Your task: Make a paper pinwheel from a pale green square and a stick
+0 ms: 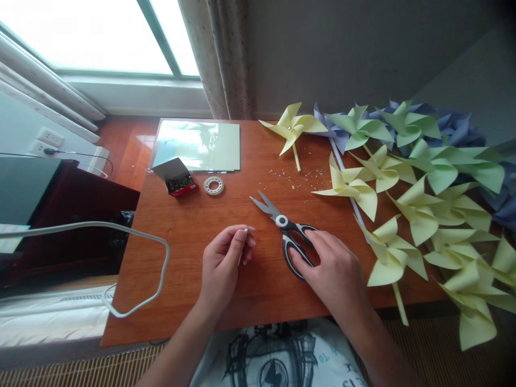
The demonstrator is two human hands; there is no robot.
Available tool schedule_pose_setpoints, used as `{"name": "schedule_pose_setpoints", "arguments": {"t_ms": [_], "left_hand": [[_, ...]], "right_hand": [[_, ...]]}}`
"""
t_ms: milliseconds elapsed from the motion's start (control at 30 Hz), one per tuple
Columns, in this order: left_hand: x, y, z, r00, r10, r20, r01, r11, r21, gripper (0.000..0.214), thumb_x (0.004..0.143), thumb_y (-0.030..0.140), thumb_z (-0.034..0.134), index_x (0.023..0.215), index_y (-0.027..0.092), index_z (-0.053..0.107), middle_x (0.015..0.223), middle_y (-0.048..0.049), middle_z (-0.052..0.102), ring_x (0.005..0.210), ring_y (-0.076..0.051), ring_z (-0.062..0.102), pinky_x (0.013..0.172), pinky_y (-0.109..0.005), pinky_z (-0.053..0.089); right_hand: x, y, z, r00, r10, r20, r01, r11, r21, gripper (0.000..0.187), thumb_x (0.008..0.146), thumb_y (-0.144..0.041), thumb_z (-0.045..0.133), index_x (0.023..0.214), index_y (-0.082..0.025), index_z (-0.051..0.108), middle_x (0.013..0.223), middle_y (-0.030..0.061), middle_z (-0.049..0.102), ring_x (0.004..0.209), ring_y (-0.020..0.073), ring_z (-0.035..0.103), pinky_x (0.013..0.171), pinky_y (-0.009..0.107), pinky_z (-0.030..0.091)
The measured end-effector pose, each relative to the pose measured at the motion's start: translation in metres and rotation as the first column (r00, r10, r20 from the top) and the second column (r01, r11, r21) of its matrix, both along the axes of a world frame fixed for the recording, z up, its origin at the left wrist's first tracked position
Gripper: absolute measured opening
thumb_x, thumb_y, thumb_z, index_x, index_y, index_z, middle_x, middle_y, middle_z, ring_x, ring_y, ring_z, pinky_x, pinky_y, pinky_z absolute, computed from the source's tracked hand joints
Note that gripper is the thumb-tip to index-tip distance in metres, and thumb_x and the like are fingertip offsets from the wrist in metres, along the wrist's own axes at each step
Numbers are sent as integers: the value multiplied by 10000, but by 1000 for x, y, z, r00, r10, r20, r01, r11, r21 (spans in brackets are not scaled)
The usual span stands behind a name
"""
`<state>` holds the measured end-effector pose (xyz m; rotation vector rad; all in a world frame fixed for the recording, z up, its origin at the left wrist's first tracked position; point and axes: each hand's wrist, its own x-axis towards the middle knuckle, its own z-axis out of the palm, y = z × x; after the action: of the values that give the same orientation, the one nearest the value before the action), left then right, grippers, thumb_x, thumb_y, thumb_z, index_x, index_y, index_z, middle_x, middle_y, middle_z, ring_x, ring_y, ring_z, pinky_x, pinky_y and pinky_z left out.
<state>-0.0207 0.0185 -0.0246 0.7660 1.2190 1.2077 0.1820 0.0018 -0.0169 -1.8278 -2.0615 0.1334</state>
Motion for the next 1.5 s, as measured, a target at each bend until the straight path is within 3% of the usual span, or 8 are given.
{"name": "schedule_pose_setpoints", "arguments": {"t_ms": [300,500,600,767,933,1100,1300,1500], "left_hand": [[-3,0,-1,999,25,27,-25,999,-21,190,928,357,690,969,176,731,790,-16,665,629,-99,526,567,-201,419],[1,-1,12,968,-92,-233,90,996,-20,238,880,381,721,986,169,738,917,-63,734,821,-182,636,731,-250,502],[5,0,14,928,-183,-324,188,982,-18,238,870,383,714,972,170,745,838,-49,727,776,-201,648,702,-266,516],[-7,7,15,883,-104,-458,123,992,12,237,861,352,697,974,155,766,824,-48,751,738,-203,670,664,-259,517],[-37,22,20,684,-200,-702,316,948,38,291,910,390,647,1039,160,769,839,-54,764,742,-203,677,676,-256,497],[-59,37,23,545,-329,-771,490,871,-26,336,935,408,596,1067,155,774,815,-64,772,695,-207,665,639,-255,478],[-76,53,29,468,-379,-798,533,842,-88,381,911,483,587,945,169,799,705,-43,729,624,-196,610,573,-246,428],[-84,61,35,220,-381,-898,542,813,-212,362,906,492,564,912,224,807,809,-58,762,704,-223,650,624,-278,406]], "right_hand": [[-11,6,-2,991,49,-128,-53,998,-31,241,952,-331,647,1092,-147,714,1009,106,779,880,262,742,798,367,566],[-35,6,6,916,9,-402,-58,992,-112,196,921,-308,662,1059,-177,712,939,78,767,821,220,740,749,310,587],[-50,3,8,923,-10,-384,-52,987,-150,218,949,-304,613,1097,-165,691,985,108,751,870,255,740,768,350,604],[-68,-8,11,933,110,-343,-171,973,-154,435,937,-198,552,1348,-54,562,1242,226,686,1128,338,692,935,465,611],[-72,-16,11,888,182,-423,-247,963,-104,477,941,-192,550,1390,-34,526,1346,243,644,1257,330,635,1046,466,578],[-73,-23,10,853,244,-461,-315,945,-82,480,940,-155,543,1413,-85,506,1403,196,611,1309,281,591,1113,433,538],[-67,-25,2,863,270,-426,-329,942,-70,462,924,-124,546,1385,-127,534,1351,174,640,1256,297,594,1084,492,552],[-62,-19,-13,869,273,-412,-320,946,-47,425,912,-84,534,1332,-126,573,1271,162,666,1181,289,610,1052,483,561]]}}
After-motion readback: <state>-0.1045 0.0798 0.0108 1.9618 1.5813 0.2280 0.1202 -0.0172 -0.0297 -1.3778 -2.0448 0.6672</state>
